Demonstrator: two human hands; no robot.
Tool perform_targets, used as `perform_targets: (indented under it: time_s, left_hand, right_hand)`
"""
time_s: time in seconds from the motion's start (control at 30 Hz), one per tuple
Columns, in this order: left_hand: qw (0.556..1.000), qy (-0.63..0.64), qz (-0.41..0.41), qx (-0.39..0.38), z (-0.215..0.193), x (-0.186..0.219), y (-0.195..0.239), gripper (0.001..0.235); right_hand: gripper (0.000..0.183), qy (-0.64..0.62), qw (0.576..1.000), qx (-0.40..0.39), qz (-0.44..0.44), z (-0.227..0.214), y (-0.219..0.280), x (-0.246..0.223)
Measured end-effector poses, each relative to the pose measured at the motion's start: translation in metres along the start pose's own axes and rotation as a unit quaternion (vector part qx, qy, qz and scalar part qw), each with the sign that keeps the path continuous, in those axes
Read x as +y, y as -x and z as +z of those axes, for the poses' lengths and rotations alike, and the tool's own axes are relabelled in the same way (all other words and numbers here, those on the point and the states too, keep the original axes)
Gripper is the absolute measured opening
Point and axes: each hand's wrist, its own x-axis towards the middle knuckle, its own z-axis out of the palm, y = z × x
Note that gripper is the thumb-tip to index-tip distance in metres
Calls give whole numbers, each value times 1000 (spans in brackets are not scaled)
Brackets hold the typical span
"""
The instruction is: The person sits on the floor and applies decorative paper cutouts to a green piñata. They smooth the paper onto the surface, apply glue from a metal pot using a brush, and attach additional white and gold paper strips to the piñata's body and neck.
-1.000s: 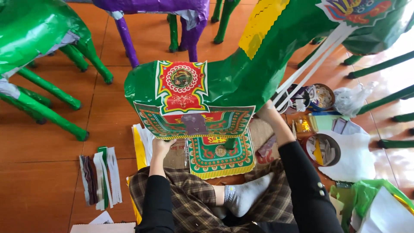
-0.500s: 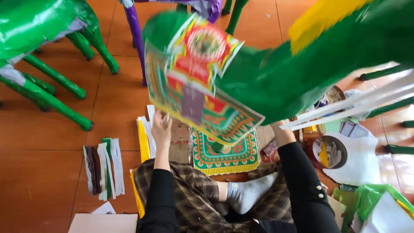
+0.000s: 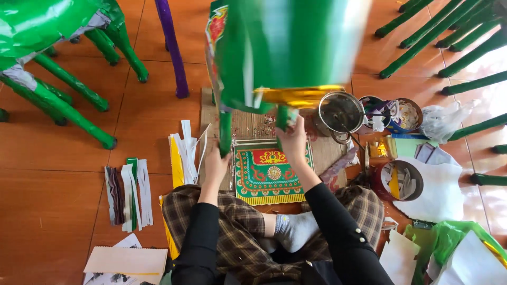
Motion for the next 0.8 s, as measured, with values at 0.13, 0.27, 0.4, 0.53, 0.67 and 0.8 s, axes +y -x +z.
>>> perform_targets:
  time_s: [0.13, 0.27, 0.4, 0.53, 0.67, 0.8]
  left_hand:
    - [998, -46, -46, 3, 20, -39, -10, 52]
    - [999, -13, -42, 7, -3, -6, -3, 70]
    - [996, -64, -55, 5, 1, -17, -22, 49]
    - [997, -69, -44, -9, 20, -38, -38, 51]
    - [997, -69, -24, -27, -3, -2, -30, 55]
    - [995, -94, -31, -30, -17, 21, -30, 57]
  right_hand:
    - [54, 167, 981, -72, 66, 6, -3, 13]
    - [73, -101, 967, -166, 166, 4, -18, 49]
    - [23, 203, 973, -111, 3, -8, -20, 85]
    - [36, 278, 955, -104, -13, -6, -18, 67]
    - [33, 315, 944, -94, 12, -7, -22, 90]
    - [36, 320, 940, -115, 7, -5, -23, 82]
